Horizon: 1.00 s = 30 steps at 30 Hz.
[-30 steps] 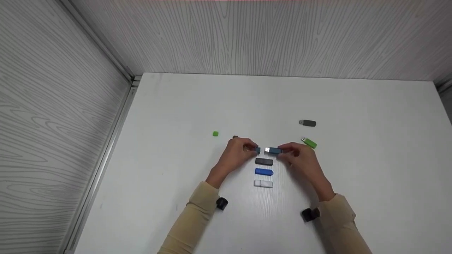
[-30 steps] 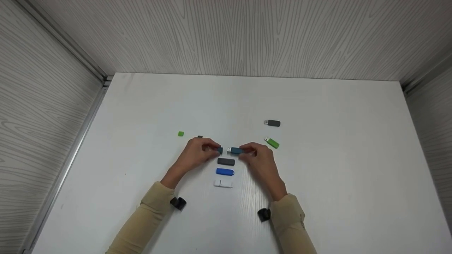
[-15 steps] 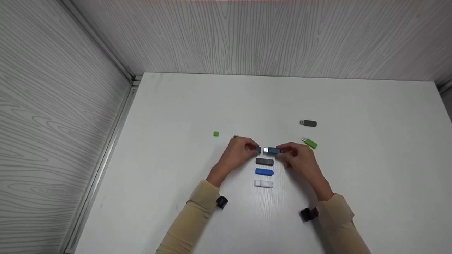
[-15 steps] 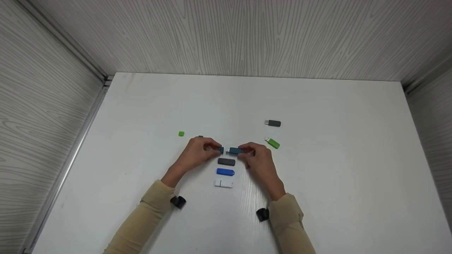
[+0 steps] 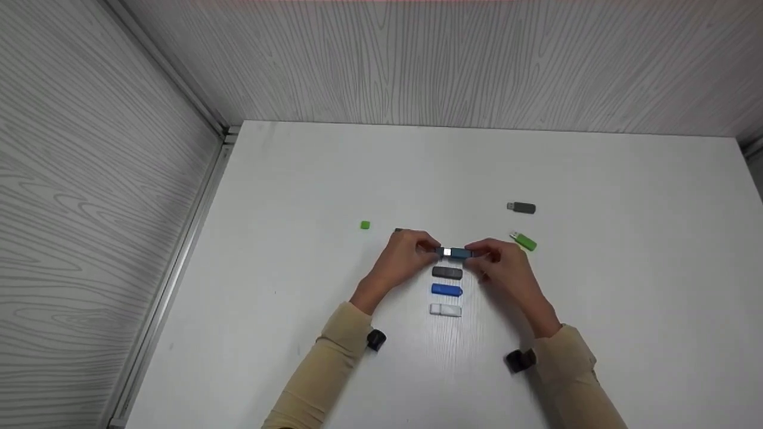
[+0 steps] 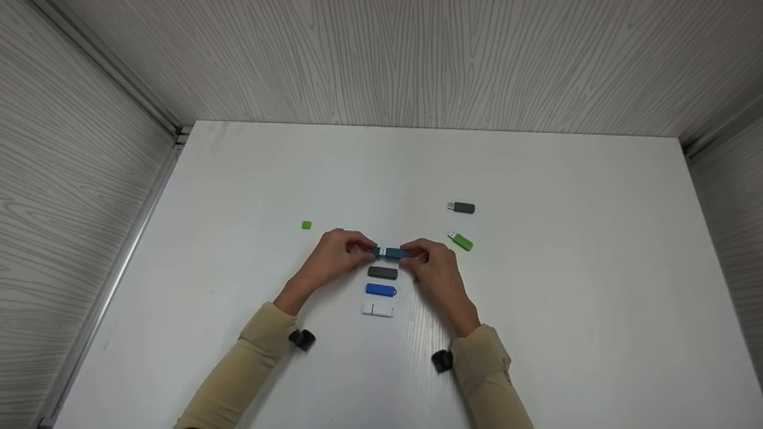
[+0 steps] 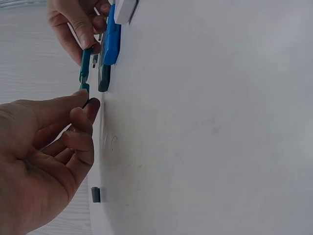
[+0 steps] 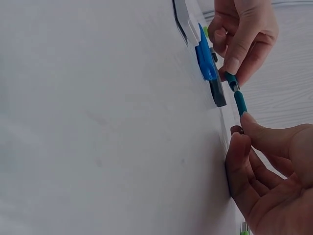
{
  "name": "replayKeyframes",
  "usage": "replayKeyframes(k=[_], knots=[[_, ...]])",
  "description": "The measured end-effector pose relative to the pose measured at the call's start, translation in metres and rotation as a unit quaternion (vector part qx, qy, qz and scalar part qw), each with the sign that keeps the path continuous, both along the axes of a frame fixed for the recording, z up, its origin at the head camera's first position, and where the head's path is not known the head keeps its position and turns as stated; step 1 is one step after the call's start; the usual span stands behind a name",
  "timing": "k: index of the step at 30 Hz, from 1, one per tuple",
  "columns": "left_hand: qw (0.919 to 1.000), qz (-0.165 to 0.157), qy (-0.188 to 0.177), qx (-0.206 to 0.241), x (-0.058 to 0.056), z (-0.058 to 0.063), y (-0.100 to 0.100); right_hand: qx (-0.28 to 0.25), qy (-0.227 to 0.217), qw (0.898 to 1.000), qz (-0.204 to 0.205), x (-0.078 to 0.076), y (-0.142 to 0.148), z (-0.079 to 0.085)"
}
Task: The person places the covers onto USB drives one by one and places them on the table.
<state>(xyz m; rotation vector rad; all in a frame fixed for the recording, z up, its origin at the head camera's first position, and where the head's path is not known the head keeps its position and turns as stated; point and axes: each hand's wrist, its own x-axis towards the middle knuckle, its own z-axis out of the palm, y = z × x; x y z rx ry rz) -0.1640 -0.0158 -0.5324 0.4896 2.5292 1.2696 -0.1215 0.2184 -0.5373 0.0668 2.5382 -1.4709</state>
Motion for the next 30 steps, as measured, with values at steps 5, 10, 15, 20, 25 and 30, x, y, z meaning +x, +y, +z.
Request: replayKeyframes(k=[5, 10, 15, 20, 25, 30], knots=[[1.0, 0.001, 0.005, -0.004, -0.001, 0.001, -0.001, 0.0, 0.009, 1.0, 0.003, -0.001, -0.002, -0.001], [1.0, 0.001, 0.003, -0.001, 0.0, 0.003, -0.001, 0.001, 0.009, 1.0, 0.007, -0.002, -0.004, -0.002], [1.0, -0.003, 0.008, 0.005, 0.0, 0.004, -0.003, 0.005, 0.003, 1.0, 0.006, -0.003, -0.006, -0.002], [0.9999, -0.005, 0.008, 0.01, -0.001, 0.002, -0.003, 0.006, 0.006, 1.0, 0.009, -0.004, -0.007, -0.001], [0.9998, -0.002, 0.0, 0.018, -0.001, 0.003, -0.002, 0.005, 0.01, 1.0, 0.008, -0.004, -0.009, -0.001], [0.9995, 0.006, -0.014, 0.027, -0.002, 0.003, 0.0, 0.007, 0.016, 1.0, 0.002, -0.005, -0.011, -0.002]])
